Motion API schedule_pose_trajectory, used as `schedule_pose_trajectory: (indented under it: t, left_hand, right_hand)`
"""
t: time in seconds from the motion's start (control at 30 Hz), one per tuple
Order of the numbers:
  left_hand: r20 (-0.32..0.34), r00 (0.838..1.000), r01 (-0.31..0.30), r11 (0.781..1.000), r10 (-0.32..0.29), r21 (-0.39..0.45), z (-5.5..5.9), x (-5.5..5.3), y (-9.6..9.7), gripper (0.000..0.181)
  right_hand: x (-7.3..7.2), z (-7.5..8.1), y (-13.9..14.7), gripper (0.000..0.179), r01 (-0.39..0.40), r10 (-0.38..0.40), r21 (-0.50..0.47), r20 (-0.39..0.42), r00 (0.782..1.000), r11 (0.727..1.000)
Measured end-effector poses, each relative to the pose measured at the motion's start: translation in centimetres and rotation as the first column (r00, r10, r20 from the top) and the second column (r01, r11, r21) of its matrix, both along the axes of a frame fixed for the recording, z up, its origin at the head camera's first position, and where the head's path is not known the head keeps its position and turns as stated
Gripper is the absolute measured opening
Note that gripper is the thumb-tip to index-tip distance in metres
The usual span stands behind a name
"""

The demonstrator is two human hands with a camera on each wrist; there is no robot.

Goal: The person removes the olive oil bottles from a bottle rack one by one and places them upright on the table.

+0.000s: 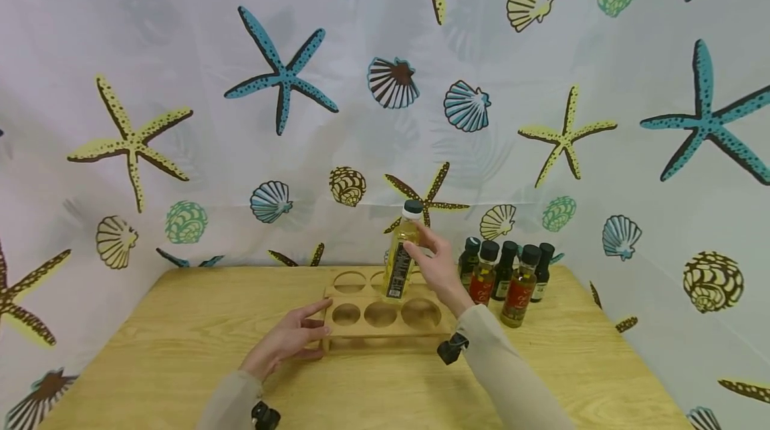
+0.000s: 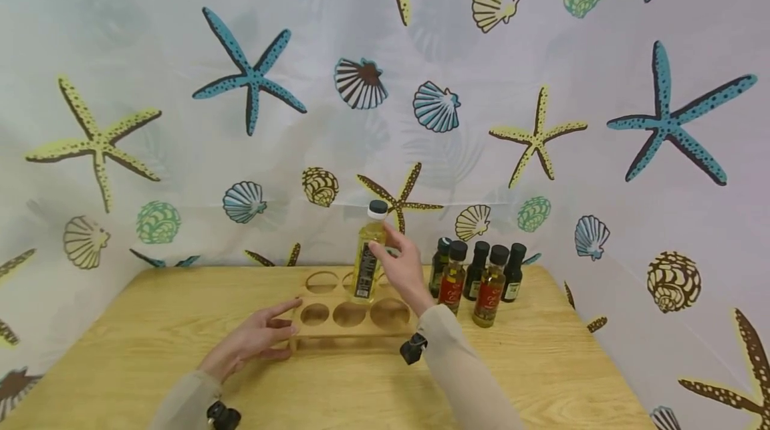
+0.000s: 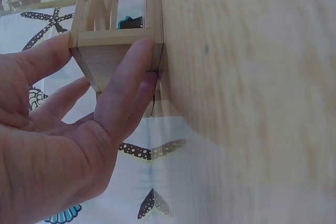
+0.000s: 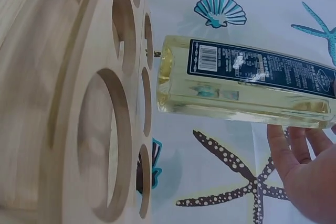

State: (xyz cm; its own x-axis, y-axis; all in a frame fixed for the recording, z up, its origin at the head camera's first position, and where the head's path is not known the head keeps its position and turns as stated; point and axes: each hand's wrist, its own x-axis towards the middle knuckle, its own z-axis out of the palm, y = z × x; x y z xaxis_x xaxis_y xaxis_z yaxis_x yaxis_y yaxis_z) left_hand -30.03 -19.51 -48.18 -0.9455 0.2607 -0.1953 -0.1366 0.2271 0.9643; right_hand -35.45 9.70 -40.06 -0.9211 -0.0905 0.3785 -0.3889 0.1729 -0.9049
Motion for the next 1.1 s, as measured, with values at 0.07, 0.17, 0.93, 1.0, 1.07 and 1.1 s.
schedule_pose_trajectory:
  t: [0.07, 0.17, 0.93, 1.0, 1.07, 1.1]
  left_hand:
    - [0.002, 1.0, -0.008, 1.0, 0.008, -0.003, -0.1, 0.2, -0.2, 0.064]
    - [0.01, 1.0, -0.027, 1.0, 0.027, 0.003, -0.4, 0.5, -0.4, 0.063]
    - [0.005, 1.0, 0.011, 1.0, -0.011, -0.004, -0.2, 0.0, -0.1, 0.066]
    - [0.001, 1.0, 0.01, 1.0, -0.01, -0.002, -0.2, 0.0, -0.1, 0.066]
    - [-0.003, 1.0, 0.012, 1.0, -0.012, -0.002, -0.2, -0.1, -0.2, 0.066]
    - [-0.001, 1.0, 0.011, 1.0, -0.011, 0.001, -0.3, -0.2, -0.1, 0.066]
  right_hand:
    - [0.5, -0.1, 0.4, 0.056, 0.008, -0.008, -0.002, 0.002, 1.0, 1.0]
    - [1.1, -0.1, 1.2, 0.057, 0.016, -0.016, -0.011, 0.01, 1.0, 1.0]
    - [3.2, 0.8, 7.4, 0.059, 0.081, -0.082, -0.022, -0.03, 0.996, 0.996]
    - [3.3, 0.8, 7.7, 0.058, 0.086, -0.087, -0.028, -0.038, 0.996, 0.996]
    - [3.4, 0.8, 8.0, 0.058, 0.097, -0.098, -0.029, -0.034, 0.995, 0.995]
    - [3.4, 0.8, 8.2, 0.058, 0.105, -0.105, -0.029, -0.028, 0.994, 0.994]
